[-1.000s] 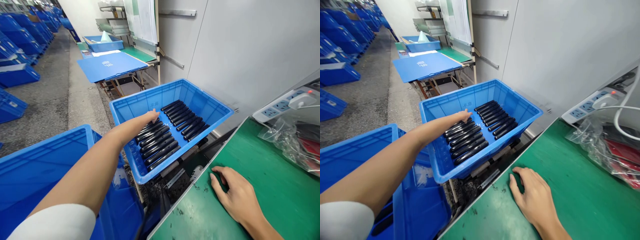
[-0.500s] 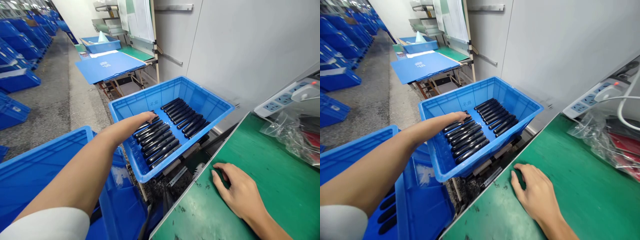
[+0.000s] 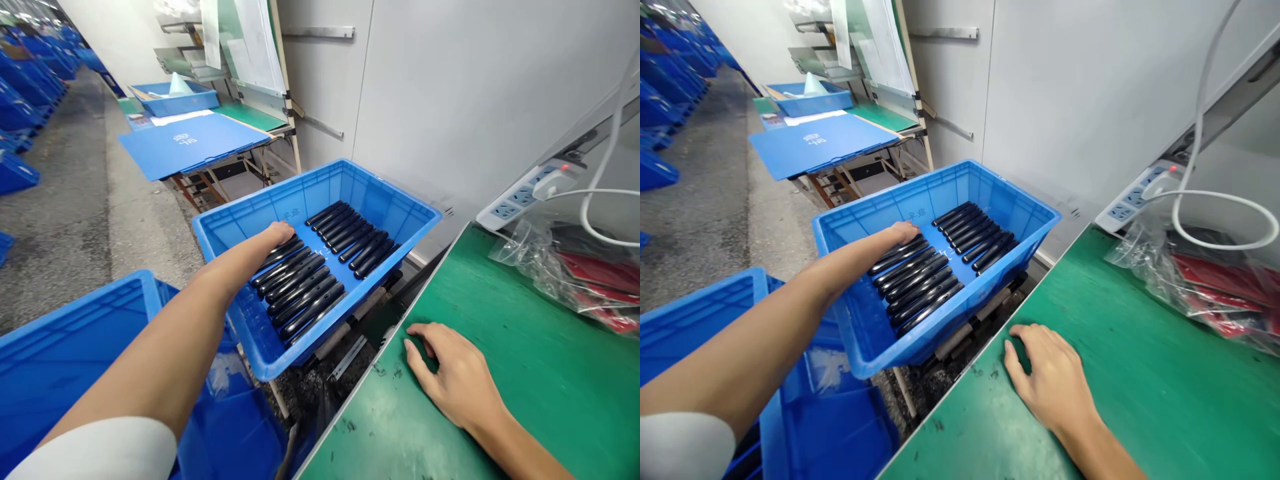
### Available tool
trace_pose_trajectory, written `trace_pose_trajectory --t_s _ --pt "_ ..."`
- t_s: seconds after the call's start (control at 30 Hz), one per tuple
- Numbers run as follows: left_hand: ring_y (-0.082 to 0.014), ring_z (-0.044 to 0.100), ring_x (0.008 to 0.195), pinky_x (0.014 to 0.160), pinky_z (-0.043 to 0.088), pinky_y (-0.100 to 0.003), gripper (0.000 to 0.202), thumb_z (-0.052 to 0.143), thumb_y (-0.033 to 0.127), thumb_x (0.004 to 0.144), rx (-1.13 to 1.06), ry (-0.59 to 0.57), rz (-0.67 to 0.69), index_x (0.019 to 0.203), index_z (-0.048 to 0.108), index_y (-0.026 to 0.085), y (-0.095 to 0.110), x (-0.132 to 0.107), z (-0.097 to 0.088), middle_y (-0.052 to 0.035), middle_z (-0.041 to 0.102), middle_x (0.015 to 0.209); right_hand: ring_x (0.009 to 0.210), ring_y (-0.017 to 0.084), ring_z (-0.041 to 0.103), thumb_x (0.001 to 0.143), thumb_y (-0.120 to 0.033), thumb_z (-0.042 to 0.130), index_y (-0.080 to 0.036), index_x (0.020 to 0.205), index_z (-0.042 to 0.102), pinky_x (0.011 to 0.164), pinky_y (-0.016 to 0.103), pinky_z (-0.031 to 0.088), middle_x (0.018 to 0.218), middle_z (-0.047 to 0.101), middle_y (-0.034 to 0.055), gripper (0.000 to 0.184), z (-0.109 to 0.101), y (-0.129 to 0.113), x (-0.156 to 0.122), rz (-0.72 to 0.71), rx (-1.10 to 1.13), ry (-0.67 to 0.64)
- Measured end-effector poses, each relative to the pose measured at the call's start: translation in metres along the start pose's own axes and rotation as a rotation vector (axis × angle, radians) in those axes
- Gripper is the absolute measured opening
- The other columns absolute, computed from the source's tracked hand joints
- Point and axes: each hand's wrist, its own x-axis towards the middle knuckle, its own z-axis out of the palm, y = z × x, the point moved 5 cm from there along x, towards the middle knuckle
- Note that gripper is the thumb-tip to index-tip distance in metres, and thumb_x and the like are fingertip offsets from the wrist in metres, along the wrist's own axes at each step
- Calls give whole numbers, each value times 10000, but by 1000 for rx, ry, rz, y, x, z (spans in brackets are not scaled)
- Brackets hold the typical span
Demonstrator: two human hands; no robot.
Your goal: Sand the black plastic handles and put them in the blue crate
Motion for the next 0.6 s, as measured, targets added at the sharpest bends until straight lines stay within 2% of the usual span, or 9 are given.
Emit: trace_pose_trajectory --t_s 0.1,0.23,0.4,0.6 --pt "-283 570 1209 1004 498 -518 415 623 348 964 -21 15 54 1339 573 179 18 1 -5 -130 543 1386 776 188 614 1024 -369 495 -199 1069 607 715 328 436 835 621 26 208 0 1 -1 13 5 -9" --pt "-271 590 1176 987 512 -498 391 625 353 963 -57 -42 93 1311 592 179 43 -2 -3 -123 573 1345 769 186 613 1024 -377 494 -201 1071 605 714 327 443 831 618 21 213 1 1 -1 15 4 -21" --pt "-262 606 1146 969 523 -485 371 630 353 960 -82 -85 89 1283 607 171 52 -12 0 -121 593 1312 716 173 596 1021 -385 490 -198 1055 602 686 319 448 798 599 11 220 -1 0 0 16 -12 -6" --pt "-281 567 1215 1014 492 -517 408 619 353 966 -135 17 181 1336 578 187 71 -24 -9 -130 542 1392 683 163 585 1020 -390 486 -199 1057 602 674 317 458 770 583 1 227 0 1 1 12 -15 0"
